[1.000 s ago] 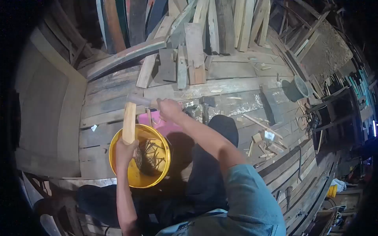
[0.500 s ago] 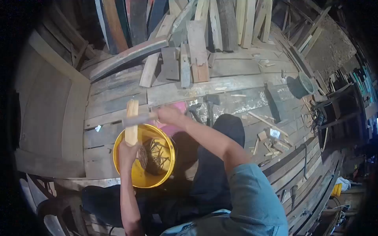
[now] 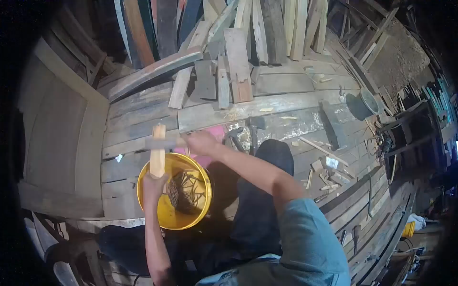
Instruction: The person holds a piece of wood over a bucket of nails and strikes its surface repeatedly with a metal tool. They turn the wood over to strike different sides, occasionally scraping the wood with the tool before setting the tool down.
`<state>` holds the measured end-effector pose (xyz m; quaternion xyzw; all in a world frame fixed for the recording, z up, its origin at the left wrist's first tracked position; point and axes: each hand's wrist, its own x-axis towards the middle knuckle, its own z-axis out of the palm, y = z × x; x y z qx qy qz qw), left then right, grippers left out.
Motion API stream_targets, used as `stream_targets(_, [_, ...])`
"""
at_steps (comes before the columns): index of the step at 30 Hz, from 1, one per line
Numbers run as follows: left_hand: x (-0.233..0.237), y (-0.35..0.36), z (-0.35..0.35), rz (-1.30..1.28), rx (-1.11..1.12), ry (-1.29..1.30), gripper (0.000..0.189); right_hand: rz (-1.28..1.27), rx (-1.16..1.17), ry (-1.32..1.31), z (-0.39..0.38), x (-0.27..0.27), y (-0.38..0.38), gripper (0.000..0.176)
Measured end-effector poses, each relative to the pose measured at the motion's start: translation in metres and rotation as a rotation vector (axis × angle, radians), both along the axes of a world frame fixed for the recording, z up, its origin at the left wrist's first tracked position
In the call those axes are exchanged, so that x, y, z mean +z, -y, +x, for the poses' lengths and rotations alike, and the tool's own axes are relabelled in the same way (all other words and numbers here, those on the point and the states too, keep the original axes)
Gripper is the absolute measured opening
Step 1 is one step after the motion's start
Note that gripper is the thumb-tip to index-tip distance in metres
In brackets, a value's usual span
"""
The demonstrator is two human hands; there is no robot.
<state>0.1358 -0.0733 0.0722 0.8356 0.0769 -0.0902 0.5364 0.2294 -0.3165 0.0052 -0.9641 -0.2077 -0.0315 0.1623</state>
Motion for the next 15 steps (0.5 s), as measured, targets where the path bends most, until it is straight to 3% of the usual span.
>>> stream_targets(2, [0.002, 0.003, 0.005, 0.037, -0.002, 0.007, 0.035, -0.054, 0.188, 0.008, -0.014, 0.019, -0.009, 0.031])
stream_targets(3, [0.002, 0.003, 0.003, 0.063, -0.005, -0.008, 0.035, -0.036, 0.131, -0.023, 0.003, -0.009, 0.0, 0.033])
stream_targets(5, [0.014, 0.002, 0.002, 0.024, -0.024, -0.139, 0.035, -0.018, -0.09, -0.092, 0.012, -0.003, 0.01, 0.034])
stream_targets(7, [-0.003, -0.001, 0.001, 0.034, -0.017, -0.065, 0.035, -0.002, -0.234, -0.095, 0.005, 0.016, 0.007, 0.038])
stream_targets(9, [0.008, 0.001, 0.002, 0.02, -0.025, -0.087, 0.036, -0.048, 0.035, 0.0, -0.014, 0.02, -0.01, 0.033])
stream_targets(10, [0.004, 0.001, 0.006, 0.023, -0.035, 0.031, 0.036, -0.114, 0.144, 0.039, -0.016, 0.017, -0.018, 0.033])
stream_targets(12, [-0.013, -0.001, 0.001, 0.041, -0.057, 0.23, 0.035, -0.05, 0.056, -0.033, 0.003, 0.012, -0.002, 0.035])
stream_targets(15, [0.003, -0.004, 0.0, 0.029, -0.034, -0.075, 0.035, -0.033, -0.084, -0.12, 0.005, 0.014, 0.006, 0.035])
